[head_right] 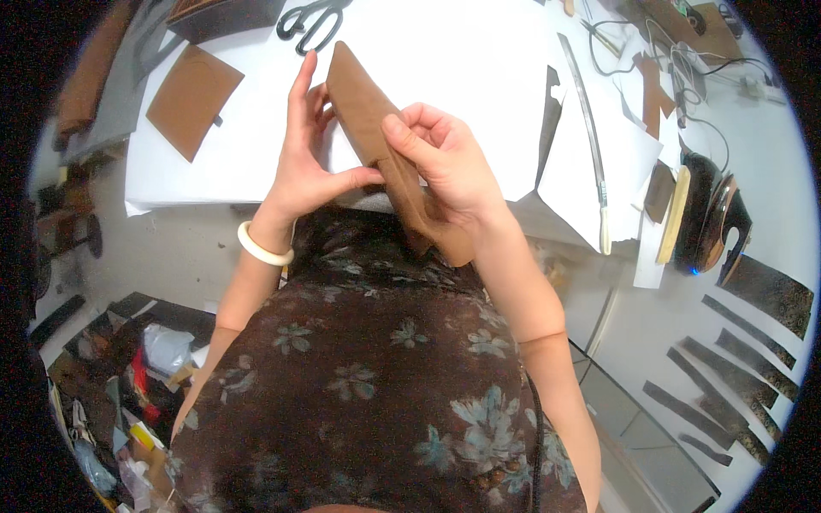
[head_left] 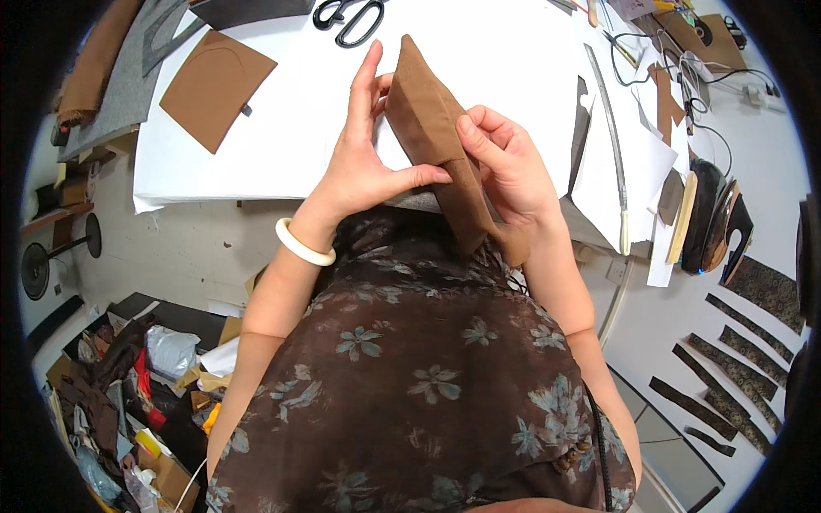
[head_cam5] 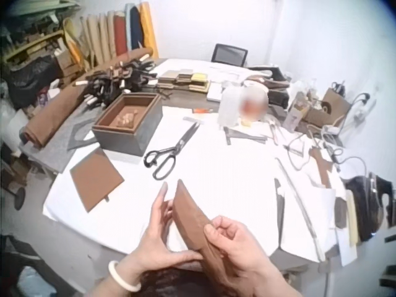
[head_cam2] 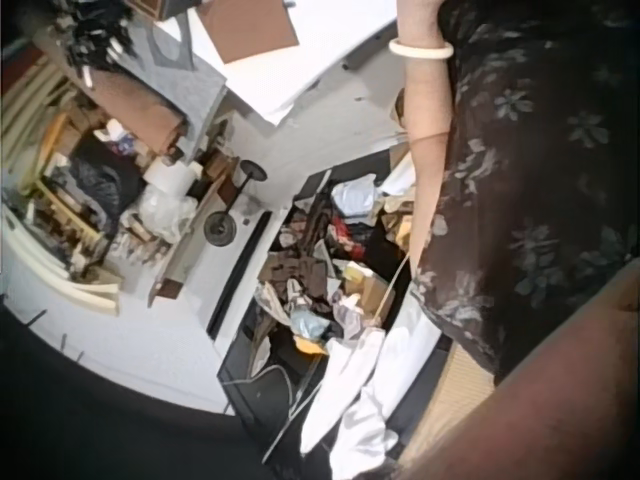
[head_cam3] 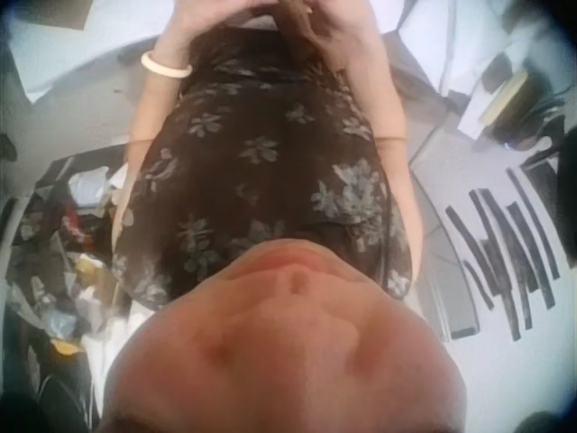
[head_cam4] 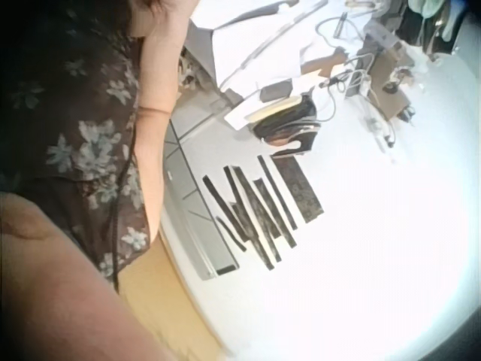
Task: The person folds a brown fabric piece, applies glue to a central patch, and uses an iron to press the glued area. They then trim the excess fabric with scissors and apply more glue to the edges of the piece.
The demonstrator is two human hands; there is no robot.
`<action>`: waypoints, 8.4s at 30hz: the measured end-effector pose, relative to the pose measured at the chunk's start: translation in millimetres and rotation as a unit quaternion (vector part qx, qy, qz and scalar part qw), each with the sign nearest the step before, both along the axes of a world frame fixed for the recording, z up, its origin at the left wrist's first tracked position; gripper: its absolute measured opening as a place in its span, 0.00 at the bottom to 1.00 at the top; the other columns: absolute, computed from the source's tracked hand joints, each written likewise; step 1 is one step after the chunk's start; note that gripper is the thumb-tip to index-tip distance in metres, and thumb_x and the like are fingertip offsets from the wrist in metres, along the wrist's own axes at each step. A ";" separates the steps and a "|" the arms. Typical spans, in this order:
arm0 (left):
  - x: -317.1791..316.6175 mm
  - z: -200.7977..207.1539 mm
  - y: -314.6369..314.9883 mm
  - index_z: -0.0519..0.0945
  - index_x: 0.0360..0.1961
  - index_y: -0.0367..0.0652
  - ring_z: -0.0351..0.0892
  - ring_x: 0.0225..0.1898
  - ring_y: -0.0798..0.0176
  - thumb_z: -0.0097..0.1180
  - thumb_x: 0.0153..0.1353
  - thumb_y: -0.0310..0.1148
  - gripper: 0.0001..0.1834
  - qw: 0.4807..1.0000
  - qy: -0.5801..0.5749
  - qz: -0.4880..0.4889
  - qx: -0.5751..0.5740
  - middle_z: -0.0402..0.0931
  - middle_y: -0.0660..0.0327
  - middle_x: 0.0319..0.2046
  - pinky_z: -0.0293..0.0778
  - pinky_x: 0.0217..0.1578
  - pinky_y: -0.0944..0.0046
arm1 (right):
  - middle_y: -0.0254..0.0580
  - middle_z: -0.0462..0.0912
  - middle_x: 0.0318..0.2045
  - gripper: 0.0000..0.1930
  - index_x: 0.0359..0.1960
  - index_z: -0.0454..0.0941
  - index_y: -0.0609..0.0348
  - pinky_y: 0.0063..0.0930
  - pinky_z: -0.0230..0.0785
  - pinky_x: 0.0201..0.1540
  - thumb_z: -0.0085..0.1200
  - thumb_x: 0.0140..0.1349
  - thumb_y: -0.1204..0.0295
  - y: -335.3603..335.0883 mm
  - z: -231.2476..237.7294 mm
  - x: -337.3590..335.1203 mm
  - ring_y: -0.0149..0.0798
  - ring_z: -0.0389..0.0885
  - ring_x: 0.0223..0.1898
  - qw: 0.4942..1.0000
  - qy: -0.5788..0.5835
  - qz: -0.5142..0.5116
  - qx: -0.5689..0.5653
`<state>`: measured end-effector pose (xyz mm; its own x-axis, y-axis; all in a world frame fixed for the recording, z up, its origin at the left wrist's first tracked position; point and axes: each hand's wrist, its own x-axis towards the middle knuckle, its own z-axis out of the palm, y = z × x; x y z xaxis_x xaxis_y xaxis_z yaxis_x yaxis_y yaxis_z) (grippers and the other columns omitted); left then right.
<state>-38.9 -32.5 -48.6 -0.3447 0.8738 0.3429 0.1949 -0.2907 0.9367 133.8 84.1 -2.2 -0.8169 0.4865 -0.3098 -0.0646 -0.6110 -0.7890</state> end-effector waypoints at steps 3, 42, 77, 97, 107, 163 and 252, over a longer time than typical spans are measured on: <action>1.2 0.8 -0.2 0.42 0.84 0.49 0.65 0.71 0.53 0.89 0.38 0.38 0.80 1.000 0.004 0.004 0.015 0.62 0.53 0.72 0.62 0.73 0.49 | 0.34 0.86 0.33 0.12 0.41 0.79 0.60 0.17 0.74 0.35 0.64 0.74 0.64 -9.3 2.9 -4.4 0.22 0.81 0.30 0.999 0.002 -0.036 0.008; 9.7 14.5 4.6 0.38 0.84 0.44 0.68 0.67 0.54 0.72 0.63 0.41 0.62 0.994 -0.100 -0.040 0.008 0.64 0.46 0.67 0.64 0.70 0.54 | 0.30 0.85 0.32 0.10 0.38 0.77 0.57 0.15 0.73 0.37 0.63 0.74 0.67 -31.9 -7.9 -5.4 0.19 0.79 0.31 0.999 -0.012 -0.002 0.031; 33.4 21.3 16.9 0.31 0.84 0.47 0.65 0.70 0.52 0.74 0.53 0.38 0.70 0.986 -0.145 -0.076 -0.026 0.59 0.48 0.70 0.62 0.70 0.53 | 0.29 0.83 0.35 0.07 0.40 0.76 0.58 0.15 0.75 0.40 0.61 0.75 0.71 -25.5 -12.3 15.5 0.19 0.80 0.34 0.999 0.034 -0.040 0.005; 17.1 15.3 16.5 0.49 0.82 0.40 0.65 0.72 0.59 0.67 0.70 0.48 0.52 0.970 -0.208 -0.121 0.043 0.65 0.51 0.71 0.62 0.72 0.58 | 0.33 0.86 0.34 0.11 0.40 0.79 0.58 0.19 0.76 0.37 0.60 0.76 0.63 -21.8 -13.9 3.2 0.23 0.82 0.32 0.998 0.039 -0.034 -0.038; 24.9 18.2 19.4 0.61 0.78 0.40 0.72 0.62 0.66 0.59 0.76 0.48 0.39 0.968 -0.242 -0.066 0.031 0.72 0.56 0.63 0.68 0.64 0.63 | 0.33 0.85 0.34 0.12 0.39 0.78 0.57 0.22 0.78 0.39 0.62 0.74 0.63 -20.0 -9.3 3.4 0.25 0.82 0.32 0.998 0.037 -0.017 -0.051; 43.6 38.8 37.5 0.77 0.64 0.40 0.75 0.42 0.77 0.55 0.77 0.53 0.28 0.923 -0.379 0.003 -0.065 0.79 0.66 0.45 0.74 0.42 0.74 | 0.30 0.85 0.32 0.12 0.35 0.79 0.57 0.15 0.74 0.37 0.66 0.72 0.65 -7.9 -23.6 14.2 0.20 0.80 0.32 0.997 0.065 0.036 0.007; 27.3 28.5 31.3 0.63 0.77 0.40 0.82 0.49 0.70 0.56 0.77 0.48 0.35 0.914 -0.380 -0.135 -0.042 0.81 0.61 0.51 0.80 0.51 0.68 | 0.23 0.81 0.29 0.13 0.37 0.81 0.54 0.14 0.56 0.31 0.60 0.76 0.59 -0.1 -19.3 5.3 0.17 0.65 0.26 0.998 0.055 -0.014 0.000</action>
